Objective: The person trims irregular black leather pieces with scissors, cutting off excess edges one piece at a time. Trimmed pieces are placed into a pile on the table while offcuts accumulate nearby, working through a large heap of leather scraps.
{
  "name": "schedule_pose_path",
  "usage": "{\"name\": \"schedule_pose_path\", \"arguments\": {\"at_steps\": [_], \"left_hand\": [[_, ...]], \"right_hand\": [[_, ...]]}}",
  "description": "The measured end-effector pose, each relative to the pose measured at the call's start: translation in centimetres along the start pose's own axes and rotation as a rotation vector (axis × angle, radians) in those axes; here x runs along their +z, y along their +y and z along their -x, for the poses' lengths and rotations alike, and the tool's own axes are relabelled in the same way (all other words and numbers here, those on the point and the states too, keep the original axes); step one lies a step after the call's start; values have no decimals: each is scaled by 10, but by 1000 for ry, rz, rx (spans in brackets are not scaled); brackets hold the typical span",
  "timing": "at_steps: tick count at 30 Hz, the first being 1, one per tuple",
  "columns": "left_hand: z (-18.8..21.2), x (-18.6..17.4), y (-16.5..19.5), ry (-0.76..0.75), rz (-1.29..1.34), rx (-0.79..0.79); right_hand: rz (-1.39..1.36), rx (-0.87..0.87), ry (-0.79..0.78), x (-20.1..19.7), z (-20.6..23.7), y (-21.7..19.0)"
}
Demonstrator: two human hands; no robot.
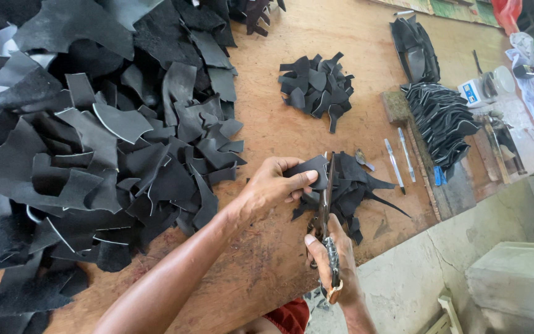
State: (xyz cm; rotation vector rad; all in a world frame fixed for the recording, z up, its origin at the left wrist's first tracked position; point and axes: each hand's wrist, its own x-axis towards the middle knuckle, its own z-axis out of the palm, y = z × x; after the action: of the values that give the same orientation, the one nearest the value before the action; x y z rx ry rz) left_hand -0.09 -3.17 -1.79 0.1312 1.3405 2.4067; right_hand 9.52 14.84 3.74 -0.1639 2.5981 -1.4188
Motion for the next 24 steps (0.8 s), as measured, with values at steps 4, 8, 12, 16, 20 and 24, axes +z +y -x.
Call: {"name": "schedule_pose_path", "arguments": {"at_steps": [4, 8, 12, 16, 20, 24], "left_hand": [[0, 0, 1, 13, -36, 7], [2, 0, 2, 42, -128, 55], [2, 0, 2, 33, -102, 9], [0, -2, 0, -15, -71, 24], [-7, -8, -8, -54, -48, 9], [-14, -12, -24, -93, 113, -34]], "right_hand": [[-11, 12, 4, 2, 1, 2], [-2, -5, 0, 3, 0, 1], [-24, 88, 32, 4, -1, 1], [-90, 34, 12, 2, 0, 3], [-95, 57, 14, 1, 0, 5], [-46, 119, 20, 1, 1, 8]]}}
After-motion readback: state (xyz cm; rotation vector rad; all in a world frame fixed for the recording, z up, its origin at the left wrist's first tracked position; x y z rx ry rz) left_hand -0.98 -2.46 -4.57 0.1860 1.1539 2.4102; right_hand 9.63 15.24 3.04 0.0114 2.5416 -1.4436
